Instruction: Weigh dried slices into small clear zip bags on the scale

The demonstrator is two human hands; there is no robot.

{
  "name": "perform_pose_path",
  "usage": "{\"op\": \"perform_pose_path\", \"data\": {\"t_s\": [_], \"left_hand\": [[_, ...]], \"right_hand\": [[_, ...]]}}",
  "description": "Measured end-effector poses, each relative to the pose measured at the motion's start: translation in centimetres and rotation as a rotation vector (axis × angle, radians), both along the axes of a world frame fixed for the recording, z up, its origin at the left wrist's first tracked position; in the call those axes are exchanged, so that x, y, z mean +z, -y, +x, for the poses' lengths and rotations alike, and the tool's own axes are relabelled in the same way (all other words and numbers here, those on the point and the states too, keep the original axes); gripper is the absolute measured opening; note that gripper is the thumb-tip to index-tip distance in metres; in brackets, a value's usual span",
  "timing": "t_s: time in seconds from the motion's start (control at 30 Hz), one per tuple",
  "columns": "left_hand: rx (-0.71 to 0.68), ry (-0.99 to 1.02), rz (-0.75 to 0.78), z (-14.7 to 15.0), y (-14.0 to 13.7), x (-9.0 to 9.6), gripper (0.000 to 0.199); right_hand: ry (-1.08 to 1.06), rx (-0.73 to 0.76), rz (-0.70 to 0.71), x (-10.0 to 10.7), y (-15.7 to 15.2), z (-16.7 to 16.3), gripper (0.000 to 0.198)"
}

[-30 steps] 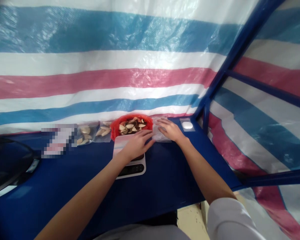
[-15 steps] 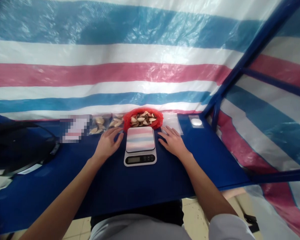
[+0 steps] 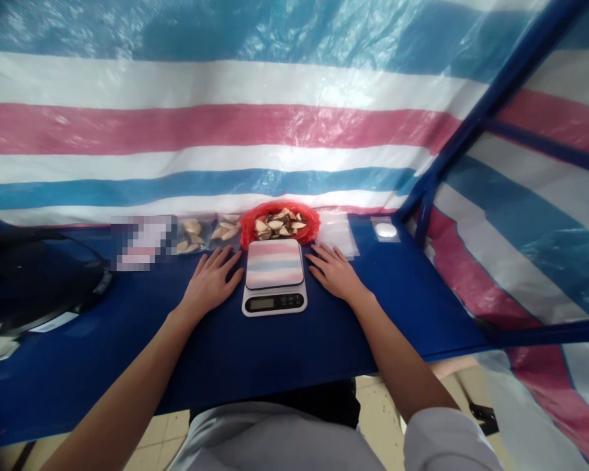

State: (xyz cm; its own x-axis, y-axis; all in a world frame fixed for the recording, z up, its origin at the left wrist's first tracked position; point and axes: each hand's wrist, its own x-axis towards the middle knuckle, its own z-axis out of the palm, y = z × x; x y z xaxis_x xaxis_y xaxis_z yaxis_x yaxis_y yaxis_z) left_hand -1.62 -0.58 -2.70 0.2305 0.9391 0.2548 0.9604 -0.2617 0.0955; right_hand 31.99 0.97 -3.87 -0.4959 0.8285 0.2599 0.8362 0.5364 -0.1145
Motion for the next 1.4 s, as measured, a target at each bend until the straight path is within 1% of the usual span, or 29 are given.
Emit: {"op": "perform_pose_path", "data": {"t_s": [0.5, 0.67, 0.83, 0.97, 1.1, 1.2, 1.3, 1.4], "left_hand": [[0.003, -0.022, 0.014, 0.1, 0.0, 0.0, 0.051], [0.0, 0.049, 0.068, -0.1, -0.2, -0.1, 0.046], [-0.052, 0.175, 0.178, -0.7, -0.9, 0.8, 0.04], [-0.075, 0.162, 0.232, -2.1, -2.0, 2.0, 0.037], [-0.104, 0.077, 0.217, -4.0, -3.7, 2.8, 0.04], [-0.179, 0.024, 0.169, -4.8, -5.0, 3.0, 0.043], [-0.254, -0.015, 0.11, -4.7, -6.0, 2.8, 0.049], [-0.265, -0.045, 0.049, -4.0, -6.8, 2.6, 0.055]], "right_hand": [[0.009, -0.01, -0.016, -0.2, 0.0, 0.0, 0.044], [-0.012, -0.003, 0.026, 0.0, 0.0, -0.1, 0.042], [-0.13, 0.019, 0.099, 0.5, 0.0, -0.1, 0.037], [-0.228, -0.055, 0.152, 1.0, -0.3, 0.3, 0.036], [-0.187, -0.106, 0.161, 0.7, -0.8, 0.7, 0.036], [-0.148, -0.105, 0.126, 0.2, -1.0, 0.7, 0.037], [-0.136, -0.078, 0.102, -0.1, -1.1, 0.7, 0.038], [-0.136, -0.045, 0.096, -0.4, -1.3, 0.7, 0.038]]}}
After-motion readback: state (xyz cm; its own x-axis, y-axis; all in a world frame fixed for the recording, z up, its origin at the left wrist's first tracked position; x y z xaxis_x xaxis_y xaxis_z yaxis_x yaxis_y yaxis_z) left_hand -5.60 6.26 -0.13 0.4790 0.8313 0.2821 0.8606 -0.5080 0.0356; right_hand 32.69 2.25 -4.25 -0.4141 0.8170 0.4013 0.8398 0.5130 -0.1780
